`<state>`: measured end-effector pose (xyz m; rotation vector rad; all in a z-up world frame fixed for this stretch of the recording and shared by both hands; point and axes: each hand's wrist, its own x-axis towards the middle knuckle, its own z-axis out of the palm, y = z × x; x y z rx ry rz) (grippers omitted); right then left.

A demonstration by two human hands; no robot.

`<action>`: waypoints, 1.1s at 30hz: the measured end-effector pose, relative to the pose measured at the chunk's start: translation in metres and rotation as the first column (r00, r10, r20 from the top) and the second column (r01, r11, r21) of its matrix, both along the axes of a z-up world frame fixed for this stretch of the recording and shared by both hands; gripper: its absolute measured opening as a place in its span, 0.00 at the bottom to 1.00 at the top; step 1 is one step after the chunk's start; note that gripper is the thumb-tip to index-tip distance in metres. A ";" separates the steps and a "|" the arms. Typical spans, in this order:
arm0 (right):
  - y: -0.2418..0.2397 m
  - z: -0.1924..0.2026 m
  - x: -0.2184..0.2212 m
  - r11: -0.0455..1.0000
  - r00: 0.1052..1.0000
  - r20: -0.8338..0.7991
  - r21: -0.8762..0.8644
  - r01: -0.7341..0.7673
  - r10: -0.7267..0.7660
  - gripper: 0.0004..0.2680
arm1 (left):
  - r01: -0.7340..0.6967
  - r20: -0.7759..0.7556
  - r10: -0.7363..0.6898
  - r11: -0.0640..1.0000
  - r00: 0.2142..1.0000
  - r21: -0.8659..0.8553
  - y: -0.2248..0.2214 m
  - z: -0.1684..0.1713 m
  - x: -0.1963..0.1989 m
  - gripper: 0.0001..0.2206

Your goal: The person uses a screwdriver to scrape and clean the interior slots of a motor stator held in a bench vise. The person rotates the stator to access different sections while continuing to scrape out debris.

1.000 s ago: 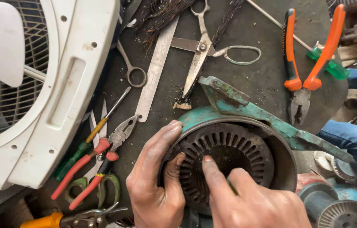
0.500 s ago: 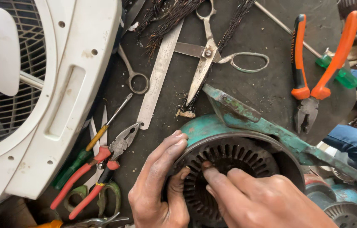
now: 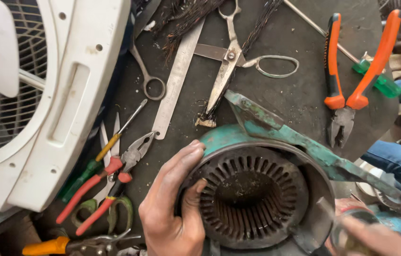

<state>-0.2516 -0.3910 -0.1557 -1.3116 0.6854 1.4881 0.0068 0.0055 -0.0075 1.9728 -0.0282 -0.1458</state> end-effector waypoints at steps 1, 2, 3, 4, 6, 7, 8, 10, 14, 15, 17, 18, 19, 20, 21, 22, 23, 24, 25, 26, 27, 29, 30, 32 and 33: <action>-0.011 -0.009 -0.004 0.985 0.998 0.054 -0.170 0.036 -0.027 0.17 | 0.011 0.015 -0.011 1.000 1.000 0.005 0.000 0.002 0.002 0.17; -0.014 -0.011 -0.008 0.953 0.996 0.084 -0.304 0.016 0.010 0.17 | 0.017 0.024 -0.018 1.000 1.000 0.010 -0.001 0.004 0.002 0.17; -0.013 -0.009 -0.002 0.926 0.993 0.116 -0.377 0.014 0.032 0.17 | 0.024 0.032 -0.024 1.000 0.999 0.016 -0.001 0.007 -0.001 0.18; -0.009 -0.007 0.009 0.918 0.987 0.150 -0.398 0.005 0.060 0.17 | 0.029 0.044 -0.029 0.999 0.999 0.014 -0.002 0.009 -0.001 0.18; 0.008 -0.009 0.029 0.913 0.975 0.198 -0.409 -0.011 0.101 0.16 | 0.034 0.063 -0.035 0.999 0.997 0.008 0.000 0.011 0.000 0.17; 0.014 -0.005 0.040 0.913 0.971 0.204 -0.407 -0.034 0.127 0.16 | 0.032 0.066 -0.032 0.999 0.997 0.011 0.001 0.012 -0.001 0.17; 0.015 -0.002 0.052 0.912 0.966 0.206 -0.405 -0.064 0.159 0.16 | 0.023 0.071 -0.024 1.000 0.997 0.011 0.001 0.012 -0.001 0.16; 0.010 0.000 0.068 0.908 0.953 0.187 -0.391 -0.149 0.237 0.16 | 0.016 0.069 -0.015 1.000 0.998 -0.012 0.004 0.012 -0.002 0.15; -0.021 -0.003 0.077 0.865 0.889 0.109 -0.307 -0.396 0.445 0.15 | -0.005 0.079 0.008 0.999 0.997 -0.040 0.011 0.011 -0.002 0.13; -0.026 -0.006 0.079 0.851 0.872 0.102 -0.298 -0.432 0.479 0.15 | -0.014 0.099 0.017 0.999 0.995 -0.032 0.012 0.008 0.000 0.12; -0.032 -0.004 0.080 0.824 0.871 0.081 -0.378 -0.422 0.484 0.15 | -0.050 0.107 0.054 0.998 0.993 -0.037 0.014 0.003 -0.001 0.11; -0.032 -0.006 0.085 0.812 0.875 0.087 -0.427 -0.399 0.476 0.14 | -0.062 0.114 0.066 0.997 0.991 -0.043 0.014 -0.002 0.000 0.10; -0.030 -0.007 0.091 0.796 0.878 0.098 -0.478 -0.372 0.469 0.14 | -0.073 0.108 0.076 0.997 0.991 -0.031 0.014 -0.007 0.001 0.10; -0.025 -0.008 0.097 0.782 0.882 0.113 -0.524 -0.339 0.458 0.14 | -0.081 0.103 0.082 0.996 0.991 -0.022 0.015 -0.012 0.002 0.10; -0.020 -0.007 0.102 0.766 0.882 0.135 -0.567 -0.305 0.451 0.14 | -0.088 0.098 0.089 0.996 0.991 -0.013 0.015 -0.018 0.003 0.09; -0.012 -0.006 0.107 0.753 0.880 0.157 -0.596 -0.277 0.448 0.14 | -0.100 0.088 0.102 0.995 0.991 -0.024 0.015 -0.021 0.003 0.09; -0.005 -0.003 0.111 0.740 0.878 0.176 -0.624 -0.251 0.445 0.14 | -0.112 0.078 0.114 0.993 0.990 -0.034 0.014 -0.023 0.003 0.09; 0.004 -0.001 0.115 0.733 0.872 0.209 -0.644 -0.217 0.442 0.13 | -0.120 0.076 0.122 0.992 0.990 -0.039 0.014 -0.022 0.004 0.09; 0.013 0.003 0.118 0.726 0.866 0.238 -0.662 -0.187 0.440 0.13 | -0.117 0.057 0.119 0.993 0.991 -0.034 0.014 -0.020 0.004 0.09; 0.023 0.003 0.122 0.722 0.858 0.282 -0.677 -0.140 0.430 0.13 | -0.108 0.054 0.110 0.994 0.992 -0.028 0.015 -0.019 0.007 0.09; 0.032 0.003 0.125 0.717 0.846 0.323 -0.691 -0.095 0.423 0.13 | -0.100 0.050 0.101 0.995 0.994 -0.023 0.015 -0.016 0.008 0.09; 0.045 0.013 0.125 0.700 0.819 0.394 -0.714 -0.012 0.417 0.13 | -0.104 0.049 0.107 0.993 0.993 -0.050 0.016 -0.012 0.006 0.09; 0.051 0.019 0.127 0.693 0.800 0.430 -0.720 0.026 0.417 0.12 | -0.108 0.050 0.111 0.992 0.993 -0.063 0.017 -0.009 0.004 0.09; 0.063 0.036 0.127 0.673 0.755 0.497 -0.733 0.102 0.427 0.12 | -0.086 0.080 0.091 0.995 0.993 -0.059 0.018 -0.008 0.002 0.09; 0.072 0.041 0.129 0.665 0.723 0.539 -0.732 0.149 0.432 0.12 | -0.075 0.099 0.080 0.996 0.992 -0.056 0.019 -0.008 0.001 0.10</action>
